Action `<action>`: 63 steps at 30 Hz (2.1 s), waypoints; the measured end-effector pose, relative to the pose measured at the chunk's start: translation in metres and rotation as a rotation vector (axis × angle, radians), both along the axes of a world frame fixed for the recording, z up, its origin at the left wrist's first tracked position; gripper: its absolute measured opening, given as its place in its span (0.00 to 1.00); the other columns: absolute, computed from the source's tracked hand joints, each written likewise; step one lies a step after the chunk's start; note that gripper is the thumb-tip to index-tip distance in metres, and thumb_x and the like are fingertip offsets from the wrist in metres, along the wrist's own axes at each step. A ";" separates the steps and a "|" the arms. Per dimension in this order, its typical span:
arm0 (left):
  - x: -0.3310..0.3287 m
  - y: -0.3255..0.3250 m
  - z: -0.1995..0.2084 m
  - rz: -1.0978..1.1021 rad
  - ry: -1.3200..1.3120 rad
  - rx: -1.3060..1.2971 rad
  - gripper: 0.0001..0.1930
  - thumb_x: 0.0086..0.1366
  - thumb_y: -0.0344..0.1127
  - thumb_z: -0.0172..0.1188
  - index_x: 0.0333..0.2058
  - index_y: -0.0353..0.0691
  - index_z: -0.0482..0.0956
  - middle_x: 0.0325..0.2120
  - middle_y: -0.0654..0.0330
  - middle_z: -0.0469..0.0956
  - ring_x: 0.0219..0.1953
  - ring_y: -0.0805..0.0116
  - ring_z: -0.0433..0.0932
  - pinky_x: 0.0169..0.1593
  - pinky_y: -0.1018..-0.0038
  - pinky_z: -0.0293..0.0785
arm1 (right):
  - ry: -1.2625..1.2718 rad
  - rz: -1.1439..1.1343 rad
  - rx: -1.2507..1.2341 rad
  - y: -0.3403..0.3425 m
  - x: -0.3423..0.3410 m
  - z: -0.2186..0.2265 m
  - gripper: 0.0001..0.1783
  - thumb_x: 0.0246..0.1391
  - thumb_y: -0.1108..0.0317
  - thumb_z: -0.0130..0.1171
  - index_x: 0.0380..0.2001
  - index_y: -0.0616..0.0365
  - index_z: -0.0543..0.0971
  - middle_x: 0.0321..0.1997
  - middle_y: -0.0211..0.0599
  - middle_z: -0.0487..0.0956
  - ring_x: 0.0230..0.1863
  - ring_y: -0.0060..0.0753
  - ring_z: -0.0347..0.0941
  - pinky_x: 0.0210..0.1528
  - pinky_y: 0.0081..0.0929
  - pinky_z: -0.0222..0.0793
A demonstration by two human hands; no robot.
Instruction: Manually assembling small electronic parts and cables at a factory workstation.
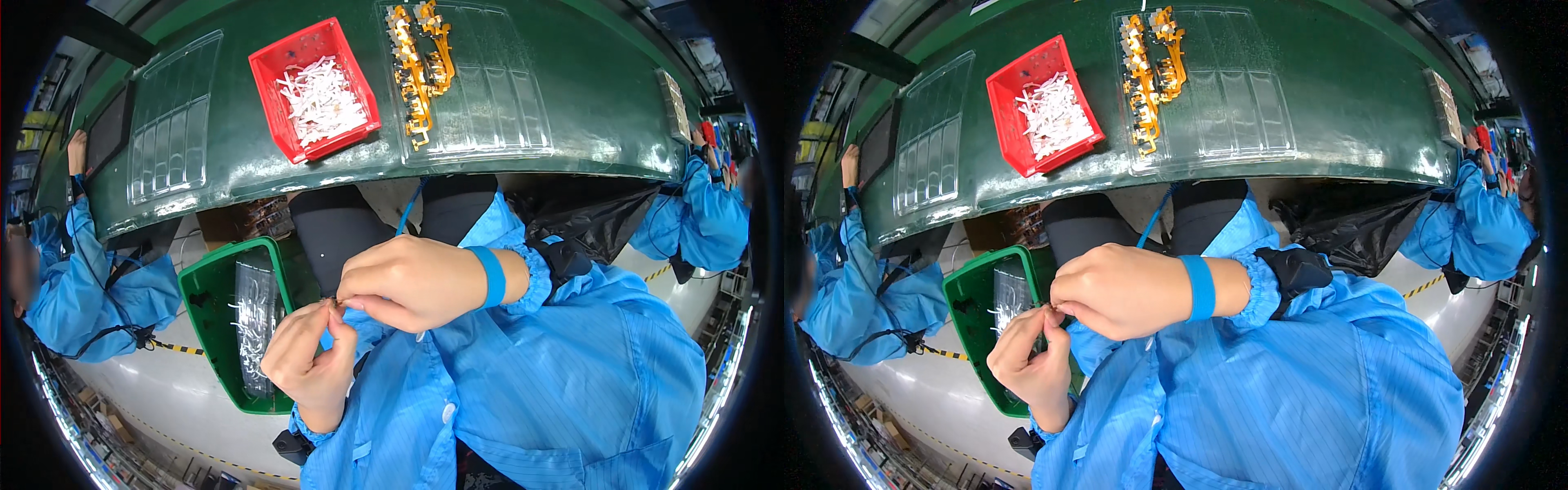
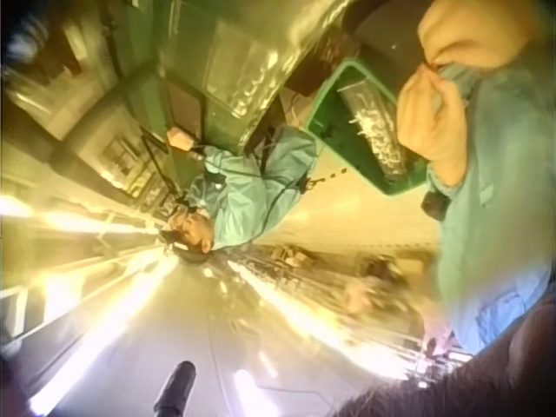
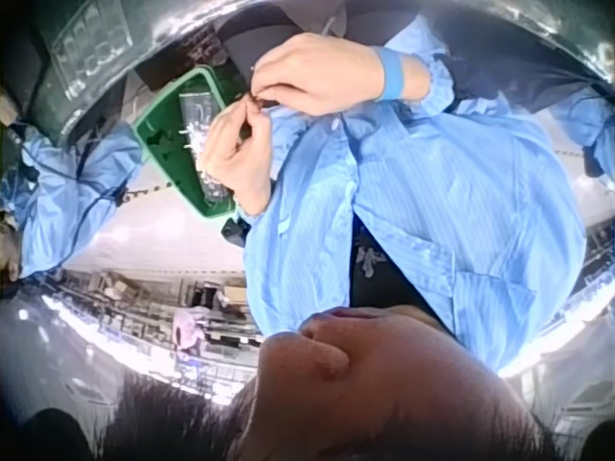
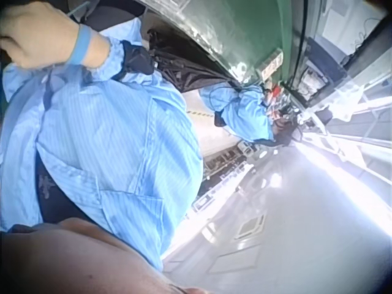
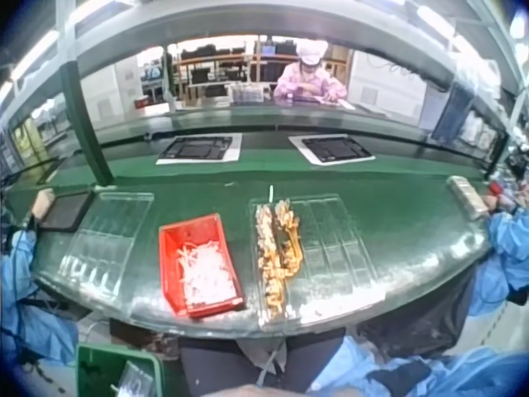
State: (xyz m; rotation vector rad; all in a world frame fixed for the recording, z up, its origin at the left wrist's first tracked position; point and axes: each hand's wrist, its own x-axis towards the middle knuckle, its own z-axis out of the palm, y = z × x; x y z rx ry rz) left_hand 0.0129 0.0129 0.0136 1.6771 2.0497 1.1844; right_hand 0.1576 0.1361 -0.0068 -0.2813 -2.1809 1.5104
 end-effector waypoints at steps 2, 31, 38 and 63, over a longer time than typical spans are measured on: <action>-0.002 -0.001 0.000 -0.020 -0.013 -0.007 0.08 0.46 0.16 0.63 0.28 0.28 0.82 0.24 0.50 0.82 0.28 0.58 0.83 0.34 0.72 0.78 | 0.011 0.046 -0.009 0.004 0.000 -0.001 0.06 0.54 0.73 0.54 0.28 0.64 0.78 0.30 0.48 0.79 0.33 0.53 0.76 0.35 0.43 0.73; -0.013 0.031 -0.010 -0.105 -1.438 -0.128 0.17 0.69 0.32 0.56 0.54 0.33 0.70 0.43 0.46 0.78 0.41 0.56 0.81 0.44 0.69 0.79 | 0.234 -0.199 -0.929 0.037 0.030 0.021 0.11 0.58 0.76 0.61 0.42 0.70 0.76 0.41 0.44 0.82 0.46 0.30 0.80 0.46 0.23 0.78; -0.060 0.144 0.044 -0.272 -1.158 0.091 0.10 0.63 0.25 0.61 0.44 0.33 0.76 0.32 0.53 0.80 0.32 0.64 0.80 0.36 0.74 0.77 | 0.247 -0.457 -0.741 0.099 0.020 0.075 0.12 0.58 0.76 0.61 0.43 0.67 0.72 0.42 0.45 0.81 0.44 0.30 0.80 0.44 0.26 0.79; -0.340 0.622 -0.031 0.054 -0.589 -0.221 0.11 0.64 0.29 0.58 0.45 0.37 0.79 0.33 0.62 0.83 0.33 0.75 0.80 0.32 0.81 0.68 | -0.362 -0.704 0.418 0.111 0.070 -0.025 0.15 0.50 0.72 0.62 0.43 0.62 0.79 0.55 0.40 0.77 0.61 0.44 0.69 0.63 0.36 0.67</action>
